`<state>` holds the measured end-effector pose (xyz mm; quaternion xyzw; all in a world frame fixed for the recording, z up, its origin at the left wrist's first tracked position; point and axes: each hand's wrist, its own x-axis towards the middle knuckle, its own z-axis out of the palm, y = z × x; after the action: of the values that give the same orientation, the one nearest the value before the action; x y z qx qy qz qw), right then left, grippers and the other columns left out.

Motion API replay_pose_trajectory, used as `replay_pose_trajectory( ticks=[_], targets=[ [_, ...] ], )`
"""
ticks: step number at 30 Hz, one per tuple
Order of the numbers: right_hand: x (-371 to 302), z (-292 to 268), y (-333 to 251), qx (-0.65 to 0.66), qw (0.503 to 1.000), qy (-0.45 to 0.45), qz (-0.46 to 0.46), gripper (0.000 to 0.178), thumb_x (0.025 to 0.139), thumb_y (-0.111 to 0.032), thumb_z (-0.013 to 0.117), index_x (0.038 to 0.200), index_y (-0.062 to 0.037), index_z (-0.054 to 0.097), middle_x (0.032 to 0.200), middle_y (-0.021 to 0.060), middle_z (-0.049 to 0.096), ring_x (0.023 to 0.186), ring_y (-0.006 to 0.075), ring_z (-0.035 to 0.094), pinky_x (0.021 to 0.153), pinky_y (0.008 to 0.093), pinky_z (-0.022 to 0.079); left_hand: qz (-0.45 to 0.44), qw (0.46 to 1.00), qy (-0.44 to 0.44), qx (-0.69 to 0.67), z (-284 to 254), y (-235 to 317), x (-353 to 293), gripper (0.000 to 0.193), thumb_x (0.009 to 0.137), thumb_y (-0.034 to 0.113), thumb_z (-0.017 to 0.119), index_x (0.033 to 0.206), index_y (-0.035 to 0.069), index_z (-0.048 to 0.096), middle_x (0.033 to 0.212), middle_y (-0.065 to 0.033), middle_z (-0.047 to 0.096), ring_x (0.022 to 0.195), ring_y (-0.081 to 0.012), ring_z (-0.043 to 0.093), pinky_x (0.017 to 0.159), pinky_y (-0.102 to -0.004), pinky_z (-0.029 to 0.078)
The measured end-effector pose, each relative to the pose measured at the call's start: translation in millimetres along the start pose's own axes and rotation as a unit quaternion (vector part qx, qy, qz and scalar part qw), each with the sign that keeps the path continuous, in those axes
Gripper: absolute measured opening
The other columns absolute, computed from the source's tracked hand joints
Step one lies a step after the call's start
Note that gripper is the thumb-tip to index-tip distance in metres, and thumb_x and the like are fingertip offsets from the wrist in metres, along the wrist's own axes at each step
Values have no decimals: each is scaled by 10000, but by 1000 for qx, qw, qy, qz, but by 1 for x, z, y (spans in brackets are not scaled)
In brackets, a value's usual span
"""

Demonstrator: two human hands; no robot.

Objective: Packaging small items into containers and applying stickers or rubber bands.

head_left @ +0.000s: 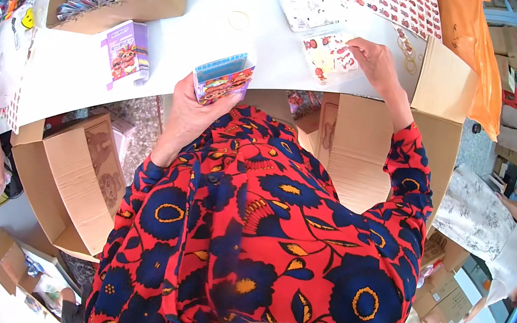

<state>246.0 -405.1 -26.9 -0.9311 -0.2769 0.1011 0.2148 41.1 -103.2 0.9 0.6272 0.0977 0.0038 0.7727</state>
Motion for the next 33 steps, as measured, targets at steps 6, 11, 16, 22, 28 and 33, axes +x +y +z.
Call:
replay_pose_trajectory(
  ticks=[6, 11, 16, 22, 28, 33],
  targets=[
    [1, 1, 9, 53, 996, 70, -36, 116, 835, -81, 636, 948, -59, 647, 1116, 46, 628, 748, 140, 593, 617, 276, 481, -4, 1000, 0, 14, 1, -3, 1, 344, 780, 21, 702, 1099, -27, 582, 993, -60, 665, 896, -93, 605, 812, -246, 486],
    [-2, -33, -51, 200, 973, 103, -54, 100, 845, -62, 629, 932, -12, 625, 1052, 35, 644, 890, 87, 565, 748, 249, 458, 52, 995, -4, 90, 5, 1, 3, 322, 775, 94, 720, 1046, -23, 590, 921, -49, 671, 818, -84, 595, 751, -243, 484],
    [-7, -60, -149, 219, 945, 70, -233, 131, 772, 28, 640, 900, -3, 647, 1054, 79, 641, 994, 206, 578, 870, 315, 443, 102, 979, -10, 178, 6, -1, 5, 282, 766, 93, 721, 991, -11, 586, 799, -66, 672, 710, -70, 589, 643, -238, 484],
    [-1, -29, -187, 89, 920, 71, -376, 191, 709, -6, 676, 898, -32, 665, 1101, 113, 610, 1082, 305, 541, 889, 387, 451, 95, 986, 6, 140, 9, -5, 4, 285, 763, 69, 715, 1009, -1, 590, 789, -57, 675, 711, -62, 592, 639, -231, 491],
    [15, -35, -153, 183, 955, 54, -226, 222, 798, -42, 634, 1017, -51, 669, 1122, 104, 621, 1023, 223, 599, 855, 311, 480, 43, 997, -9, 61, -3, -13, 0, 365, 776, 38, 701, 1117, -11, 580, 992, -41, 657, 896, -81, 574, 804, -243, 472],
    [66, -7, -46, 69, 988, 99, -94, 204, 823, -80, 629, 1024, -80, 661, 1072, 73, 639, 911, 214, 626, 768, 294, 499, 27, 999, -2, 21, -6, -15, 3, 378, 777, 35, 699, 1129, -20, 572, 1001, -48, 651, 898, -88, 578, 810, -244, 473]
  ],
)
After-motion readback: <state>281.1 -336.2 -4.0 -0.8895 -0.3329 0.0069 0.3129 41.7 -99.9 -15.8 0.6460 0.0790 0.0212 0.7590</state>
